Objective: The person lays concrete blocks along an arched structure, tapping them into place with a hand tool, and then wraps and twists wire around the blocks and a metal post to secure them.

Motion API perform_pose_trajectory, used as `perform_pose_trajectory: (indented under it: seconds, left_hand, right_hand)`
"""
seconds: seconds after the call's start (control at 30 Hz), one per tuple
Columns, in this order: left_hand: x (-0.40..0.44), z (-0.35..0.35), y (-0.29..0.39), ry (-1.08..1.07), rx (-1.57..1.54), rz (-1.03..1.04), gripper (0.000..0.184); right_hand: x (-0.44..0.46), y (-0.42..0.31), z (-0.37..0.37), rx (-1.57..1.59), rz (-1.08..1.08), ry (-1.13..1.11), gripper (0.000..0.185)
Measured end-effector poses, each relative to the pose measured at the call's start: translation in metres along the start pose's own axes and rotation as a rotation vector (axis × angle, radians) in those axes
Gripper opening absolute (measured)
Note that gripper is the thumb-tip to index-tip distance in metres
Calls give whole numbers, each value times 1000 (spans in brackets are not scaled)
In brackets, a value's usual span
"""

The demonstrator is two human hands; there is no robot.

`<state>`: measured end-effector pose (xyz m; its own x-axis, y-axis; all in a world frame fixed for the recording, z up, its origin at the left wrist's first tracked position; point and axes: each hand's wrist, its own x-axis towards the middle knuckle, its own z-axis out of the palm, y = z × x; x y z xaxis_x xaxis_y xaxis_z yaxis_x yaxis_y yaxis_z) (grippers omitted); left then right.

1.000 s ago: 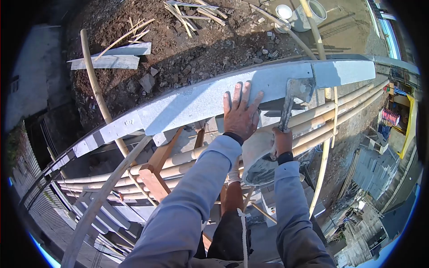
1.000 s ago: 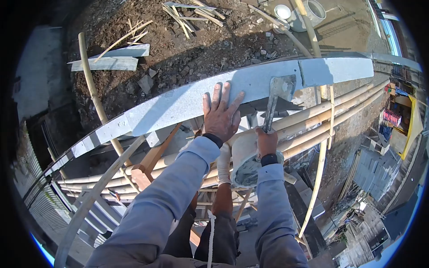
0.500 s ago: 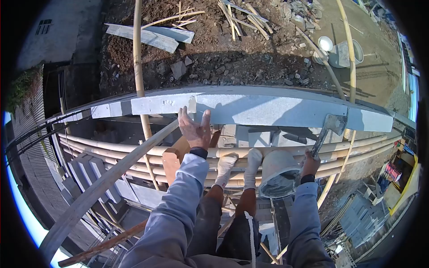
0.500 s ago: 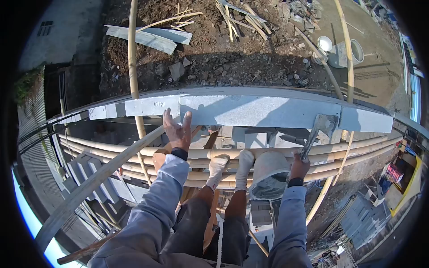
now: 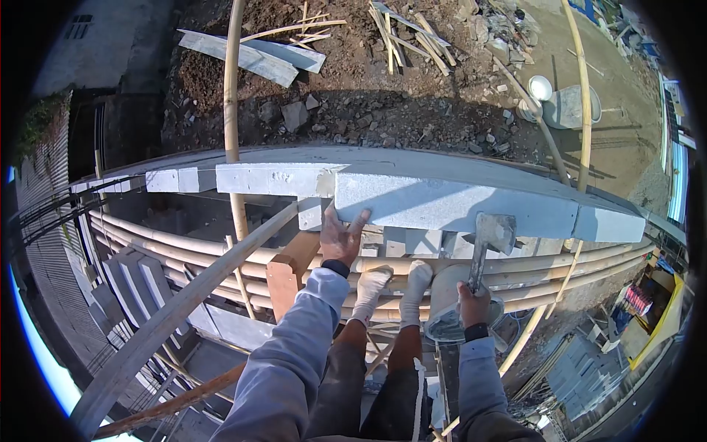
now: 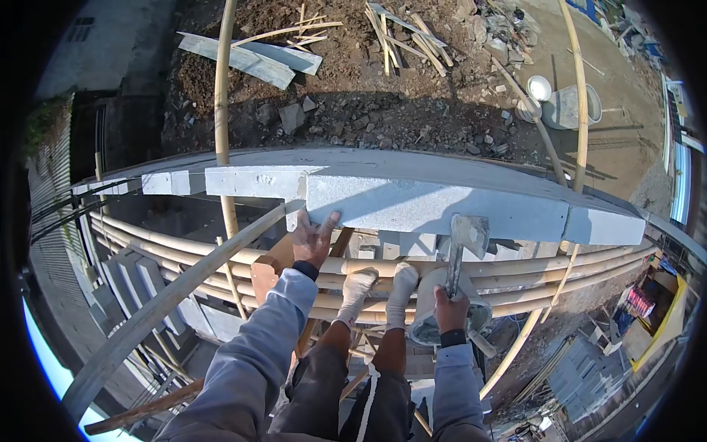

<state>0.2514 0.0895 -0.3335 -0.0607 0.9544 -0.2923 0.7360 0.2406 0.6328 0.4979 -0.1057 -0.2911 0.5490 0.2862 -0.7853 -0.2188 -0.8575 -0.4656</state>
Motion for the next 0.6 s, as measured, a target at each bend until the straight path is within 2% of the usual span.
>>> perform_pose_trajectory:
  seconds: [0.07, 0.17, 0.27, 0.37, 0.47, 0.57, 0.6]
  left_hand:
    - [-2, -6, 11, -21, -20, -59, 71]
    - [-3, -2, 7, -29, -16, -44, 73]
    - [-5, -5, 11, -23, -32, -64, 74]
    - [-5, -8, 22, -2, -104, -94, 72]
    - [-4, -7, 25, 6, -138, -120, 71]
    - [-4, -4, 20, 28, -98, -112, 70]
    - [-7, -3, 15, 35, -78, -107, 71]
  right_hand:
    - [-7, 9, -4, -53, -183, 43, 22]
    - [-29, -17, -1, 124, -110, 73, 24]
    - [-31, -25, -6, 64, -317, 93, 23]
    - [-25, -22, 3, 2, -387, 177, 21]
    - [12, 27, 7, -123, -129, -28, 17]
    - [-13, -17, 9, -45, -61, -32, 16]
    - [-14, -12, 8, -65, -109, -42, 16]
